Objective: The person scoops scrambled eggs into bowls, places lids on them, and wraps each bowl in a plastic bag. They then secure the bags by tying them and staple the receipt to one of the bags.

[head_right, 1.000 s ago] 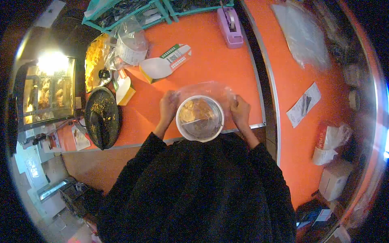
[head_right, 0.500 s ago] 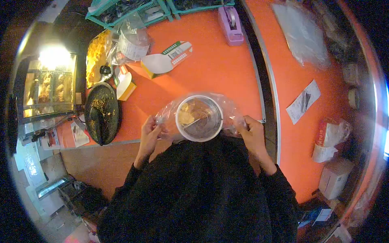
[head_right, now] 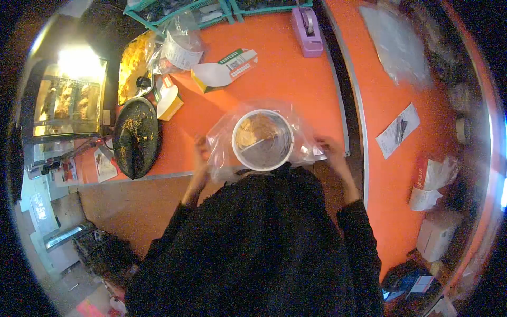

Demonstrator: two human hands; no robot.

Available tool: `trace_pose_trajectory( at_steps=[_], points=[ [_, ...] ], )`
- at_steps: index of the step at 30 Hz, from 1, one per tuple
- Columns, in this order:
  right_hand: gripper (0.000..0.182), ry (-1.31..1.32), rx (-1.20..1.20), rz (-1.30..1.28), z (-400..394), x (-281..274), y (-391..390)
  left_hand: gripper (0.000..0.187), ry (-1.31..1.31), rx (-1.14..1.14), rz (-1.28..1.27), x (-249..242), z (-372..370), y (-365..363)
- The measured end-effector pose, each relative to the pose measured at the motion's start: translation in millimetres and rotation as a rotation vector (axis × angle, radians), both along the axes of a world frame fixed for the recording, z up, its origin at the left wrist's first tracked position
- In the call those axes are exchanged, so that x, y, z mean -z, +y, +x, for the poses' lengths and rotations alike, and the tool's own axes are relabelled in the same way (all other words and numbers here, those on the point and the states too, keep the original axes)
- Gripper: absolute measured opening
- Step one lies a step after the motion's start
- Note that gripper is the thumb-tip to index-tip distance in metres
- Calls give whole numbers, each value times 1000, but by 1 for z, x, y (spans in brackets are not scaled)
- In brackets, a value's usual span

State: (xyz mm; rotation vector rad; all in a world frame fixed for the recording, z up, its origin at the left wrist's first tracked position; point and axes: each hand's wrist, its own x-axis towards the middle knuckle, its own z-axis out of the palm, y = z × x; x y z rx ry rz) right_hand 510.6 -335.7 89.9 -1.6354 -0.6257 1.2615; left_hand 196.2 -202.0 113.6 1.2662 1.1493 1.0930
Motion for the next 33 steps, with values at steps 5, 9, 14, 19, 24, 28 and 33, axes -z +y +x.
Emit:
trace_pose_trajectory(
  at_steps=[5,9,14,19,24,28,33],
  points=[
    [25,-689,-318,-8,-38,107,10,40,303,357,-131,102,34,-12],
    [24,-968,-313,303,-50,137,19,39,511,447,-82,121,51,-4],
    [28,-702,-1,40,-70,154,50,40,762,466,219,143,66,-7],
    [52,-508,-688,-366,-33,3,61,65,778,712,-259,97,8,7],
    [72,-552,-118,217,-30,-82,47,69,511,381,231,-59,22,-11],
    [44,-881,-168,334,-48,-117,86,57,82,403,6,-87,64,14],
    [17,-156,-146,351,-9,-139,100,40,-512,446,-286,-120,50,48]
  ],
)
